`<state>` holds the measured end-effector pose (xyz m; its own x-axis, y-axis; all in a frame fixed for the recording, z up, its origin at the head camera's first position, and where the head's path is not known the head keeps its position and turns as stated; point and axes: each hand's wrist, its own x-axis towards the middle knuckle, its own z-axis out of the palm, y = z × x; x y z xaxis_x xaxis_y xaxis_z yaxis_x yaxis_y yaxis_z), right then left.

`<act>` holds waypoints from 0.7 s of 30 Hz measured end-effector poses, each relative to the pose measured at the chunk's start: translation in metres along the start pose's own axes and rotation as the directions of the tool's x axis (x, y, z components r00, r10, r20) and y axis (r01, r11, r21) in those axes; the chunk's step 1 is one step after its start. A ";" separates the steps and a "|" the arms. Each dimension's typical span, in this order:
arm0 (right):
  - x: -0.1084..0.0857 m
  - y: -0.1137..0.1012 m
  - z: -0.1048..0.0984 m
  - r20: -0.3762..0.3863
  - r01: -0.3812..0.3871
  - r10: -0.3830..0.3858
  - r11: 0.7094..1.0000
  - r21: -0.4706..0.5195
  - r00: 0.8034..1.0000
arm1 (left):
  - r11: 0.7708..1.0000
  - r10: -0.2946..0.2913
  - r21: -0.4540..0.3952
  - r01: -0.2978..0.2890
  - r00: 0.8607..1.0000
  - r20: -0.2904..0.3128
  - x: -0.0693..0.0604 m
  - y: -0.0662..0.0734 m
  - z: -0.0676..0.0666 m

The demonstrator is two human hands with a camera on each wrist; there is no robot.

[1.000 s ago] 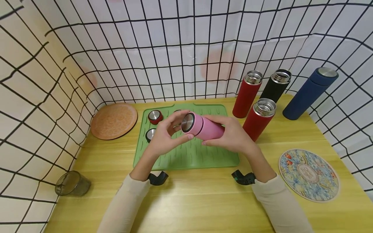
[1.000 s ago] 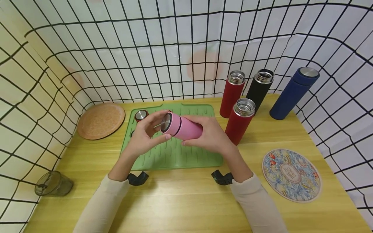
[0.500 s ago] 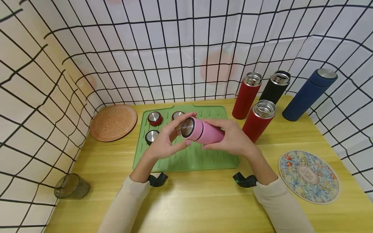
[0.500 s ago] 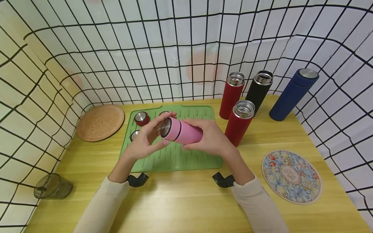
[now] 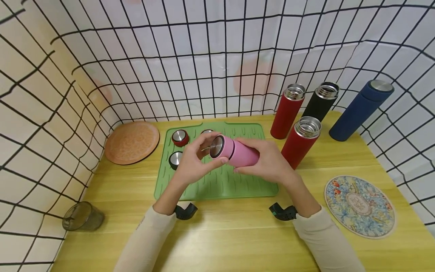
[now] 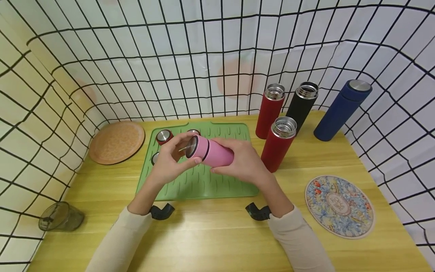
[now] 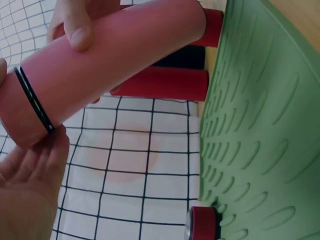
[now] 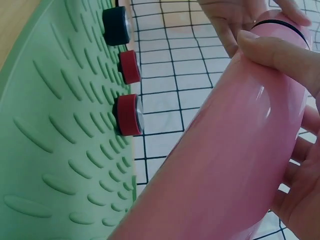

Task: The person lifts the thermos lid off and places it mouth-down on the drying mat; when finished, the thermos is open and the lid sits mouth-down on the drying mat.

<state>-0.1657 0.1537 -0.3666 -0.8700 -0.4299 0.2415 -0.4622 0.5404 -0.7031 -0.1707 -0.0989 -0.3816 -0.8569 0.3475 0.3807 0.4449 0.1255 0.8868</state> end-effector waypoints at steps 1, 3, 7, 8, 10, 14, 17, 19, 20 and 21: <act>0.000 0.000 0.000 -0.006 -0.001 0.001 1.000 -0.003 1.000 | 1.000 -0.008 0.010 0.008 1.000 -0.011 0.000 0.000 0.001; 0.000 0.000 0.000 -0.012 0.000 0.000 1.000 -0.005 1.000 | 0.999 -0.021 0.029 0.022 1.000 -0.022 0.001 -0.002 0.002; -0.001 -0.001 0.000 -0.008 -0.005 0.005 1.000 0.000 1.000 | 1.000 -0.001 0.002 0.001 1.000 0.026 0.001 -0.006 0.001; -0.001 -0.002 -0.001 -0.007 -0.005 0.005 1.000 0.003 1.000 | 1.000 0.019 -0.012 -0.019 0.998 0.053 0.002 -0.006 0.000; -0.002 -0.003 -0.003 -0.009 -0.011 0.011 1.000 0.011 1.000 | 0.997 0.069 -0.051 -0.063 0.991 0.116 0.003 -0.006 -0.002; -0.004 -0.001 -0.008 -0.009 -0.013 0.013 1.000 0.029 1.000 | 0.980 0.183 -0.118 -0.160 0.959 0.218 0.006 -0.005 -0.003; -0.003 0.001 -0.008 0.018 0.007 -0.007 0.999 0.031 1.000 | 0.964 0.247 -0.156 -0.214 0.938 0.245 0.004 -0.004 -0.006; -0.003 0.002 -0.007 0.033 0.019 -0.021 0.999 0.036 0.999 | 0.956 0.274 -0.174 -0.234 0.926 0.260 0.003 -0.004 -0.008; -0.003 0.002 -0.007 0.039 0.023 -0.024 0.999 0.039 0.999 | 0.952 0.286 -0.185 -0.242 0.920 0.269 0.003 -0.005 -0.008; -0.003 0.002 -0.007 0.045 0.027 -0.029 0.999 0.042 0.999 | 0.949 0.295 -0.194 -0.247 0.915 0.276 0.003 -0.004 -0.008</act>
<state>-0.1654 0.1609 -0.3639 -0.8476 -0.4774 0.2319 -0.4781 0.4972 -0.7240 -0.1772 -0.1060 -0.3823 -0.5811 0.6114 0.5372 0.5836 -0.1471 0.7986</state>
